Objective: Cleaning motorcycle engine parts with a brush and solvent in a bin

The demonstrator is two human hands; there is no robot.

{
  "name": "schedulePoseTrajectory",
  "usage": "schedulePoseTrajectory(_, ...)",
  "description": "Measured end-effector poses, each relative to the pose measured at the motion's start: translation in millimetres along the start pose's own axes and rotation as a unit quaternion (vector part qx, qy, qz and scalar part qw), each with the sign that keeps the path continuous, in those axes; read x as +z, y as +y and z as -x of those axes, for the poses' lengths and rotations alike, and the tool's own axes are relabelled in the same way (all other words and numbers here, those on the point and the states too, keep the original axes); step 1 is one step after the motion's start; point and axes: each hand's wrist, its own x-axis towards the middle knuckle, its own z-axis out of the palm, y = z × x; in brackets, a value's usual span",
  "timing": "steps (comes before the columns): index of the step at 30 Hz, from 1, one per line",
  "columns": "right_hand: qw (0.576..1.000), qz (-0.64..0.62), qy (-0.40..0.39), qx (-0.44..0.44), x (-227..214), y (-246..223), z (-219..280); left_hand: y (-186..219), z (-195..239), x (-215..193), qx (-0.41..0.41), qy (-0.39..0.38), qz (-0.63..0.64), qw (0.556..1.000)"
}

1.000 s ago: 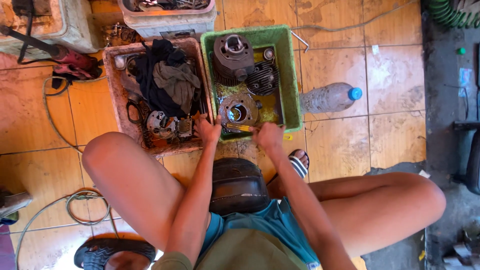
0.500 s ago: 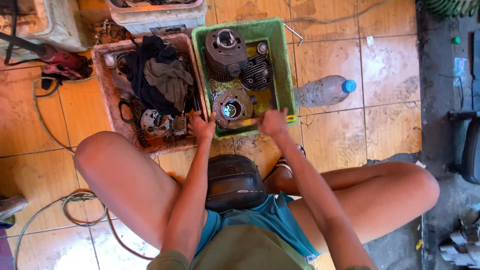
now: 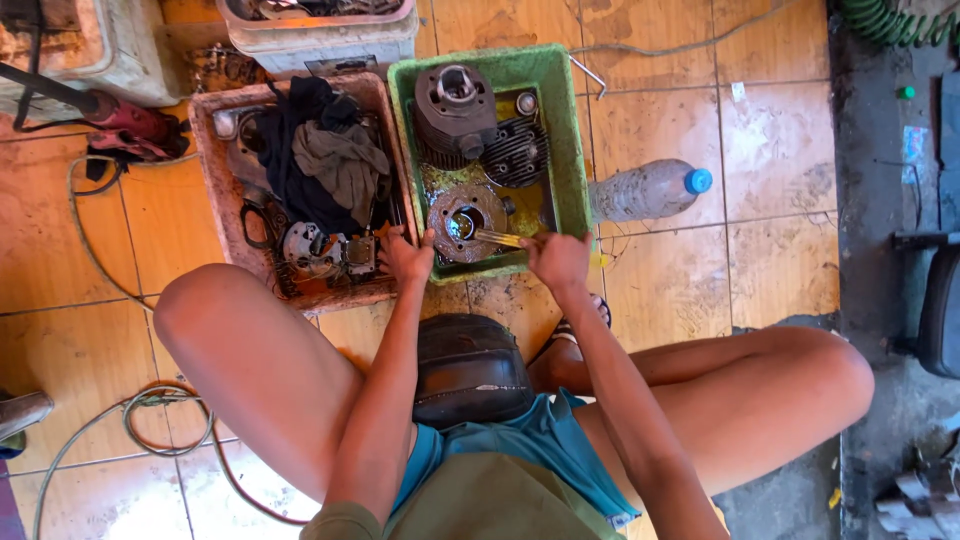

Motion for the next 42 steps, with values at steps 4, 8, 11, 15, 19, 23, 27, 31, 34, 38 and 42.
schedulePoseTrajectory(4,0.993,-0.097,-0.024,0.069,21,-31,23,-12,-8,15,-0.001,0.004,-0.007,1.0)
schedulePoseTrajectory(8,0.986,-0.135,-0.038,0.087,38,-39,16,6,2,-1,0.001,0.005,-0.003,1.0)
schedulePoseTrajectory(11,0.983,-0.141,-0.017,0.12,36,-40,-5,3,2,-2,-0.003,0.007,-0.006,1.0)
schedulePoseTrajectory(15,0.977,-0.167,0.009,0.136,42,-32,-27,2,0,2,-0.005,0.011,-0.013,1.0)
schedulePoseTrajectory(19,0.971,-0.213,0.022,0.108,45,-24,-7,-4,-5,10,0.004,0.002,-0.021,1.0)
schedulePoseTrajectory(23,0.984,-0.155,-0.016,0.084,16,-34,28,1,1,5,0.017,0.014,-0.017,1.0)
schedulePoseTrajectory(27,0.987,-0.123,-0.08,0.063,4,-51,42,25,19,-16,0.055,0.012,-0.065,0.996)
schedulePoseTrajectory(31,0.977,-0.204,-0.056,0.023,16,-53,41,47,38,-44,0.083,-0.003,-0.077,0.994)
schedulePoseTrajectory(34,0.983,-0.171,-0.063,0.021,15,-52,41,37,31,-32,0.074,-0.014,-0.072,0.995)
schedulePoseTrajectory(38,0.983,-0.172,-0.062,0.026,-23,-72,40,27,17,-18,0.048,-0.005,-0.073,0.996)
schedulePoseTrajectory(42,0.984,-0.168,-0.044,0.029,3,-76,-11,27,20,-15,0.045,-0.002,-0.055,0.997)
